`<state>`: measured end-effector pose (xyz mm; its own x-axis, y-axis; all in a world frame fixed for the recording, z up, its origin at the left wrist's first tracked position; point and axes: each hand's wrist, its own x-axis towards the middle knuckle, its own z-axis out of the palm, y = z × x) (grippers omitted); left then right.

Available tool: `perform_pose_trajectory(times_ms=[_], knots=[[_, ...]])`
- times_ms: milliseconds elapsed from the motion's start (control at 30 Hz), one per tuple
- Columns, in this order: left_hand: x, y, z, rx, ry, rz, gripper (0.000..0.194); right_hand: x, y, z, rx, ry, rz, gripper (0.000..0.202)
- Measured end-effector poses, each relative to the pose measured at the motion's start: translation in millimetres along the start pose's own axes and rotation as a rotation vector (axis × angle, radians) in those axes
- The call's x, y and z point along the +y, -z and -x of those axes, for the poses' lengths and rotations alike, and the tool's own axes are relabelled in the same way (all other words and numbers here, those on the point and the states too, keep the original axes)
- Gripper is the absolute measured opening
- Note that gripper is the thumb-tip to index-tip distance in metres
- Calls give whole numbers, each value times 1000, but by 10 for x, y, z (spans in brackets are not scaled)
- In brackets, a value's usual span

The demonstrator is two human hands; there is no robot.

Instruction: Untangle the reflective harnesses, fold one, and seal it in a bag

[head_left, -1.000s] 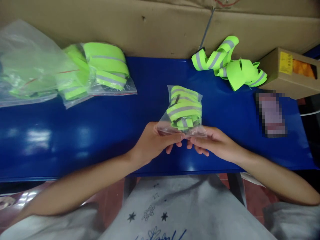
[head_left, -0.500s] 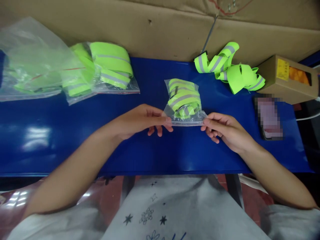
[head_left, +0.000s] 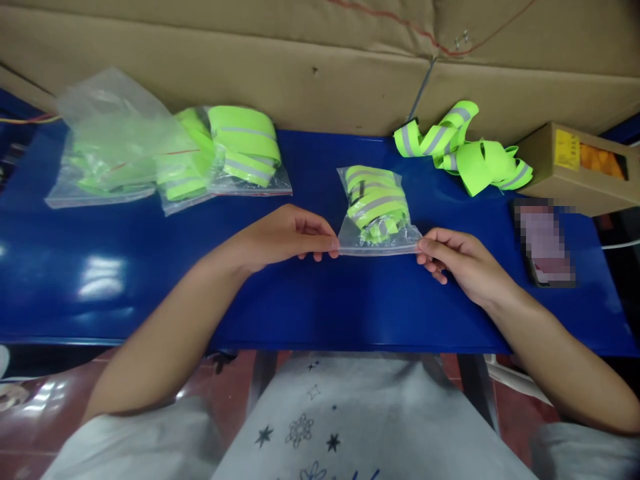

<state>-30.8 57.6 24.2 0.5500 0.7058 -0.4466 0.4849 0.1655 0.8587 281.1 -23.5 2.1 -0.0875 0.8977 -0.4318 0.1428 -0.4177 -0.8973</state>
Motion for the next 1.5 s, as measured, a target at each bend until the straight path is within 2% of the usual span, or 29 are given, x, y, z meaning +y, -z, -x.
perform_pose_trajectory(times_ms=[167,500,700,933,1267,1500], knots=[[-5,-56,15,-59,10,52,20,61,-4,9,33,37,45,31],[20,-155,-5,57,9,216,16,-4,-46,5,47,52,35,33],[8,-139,-3,50,44,144,18,19,2,-11,8,18,16,27],[7,-127,-10,80,11,86,18,-22,-19,4,1,10,-6,15],[-33,-135,-1,28,15,34,17,42,-50,10,-45,-74,14,16],[-50,-162,-10,38,4,49,15,33,-50,31,-57,-25,98,14]])
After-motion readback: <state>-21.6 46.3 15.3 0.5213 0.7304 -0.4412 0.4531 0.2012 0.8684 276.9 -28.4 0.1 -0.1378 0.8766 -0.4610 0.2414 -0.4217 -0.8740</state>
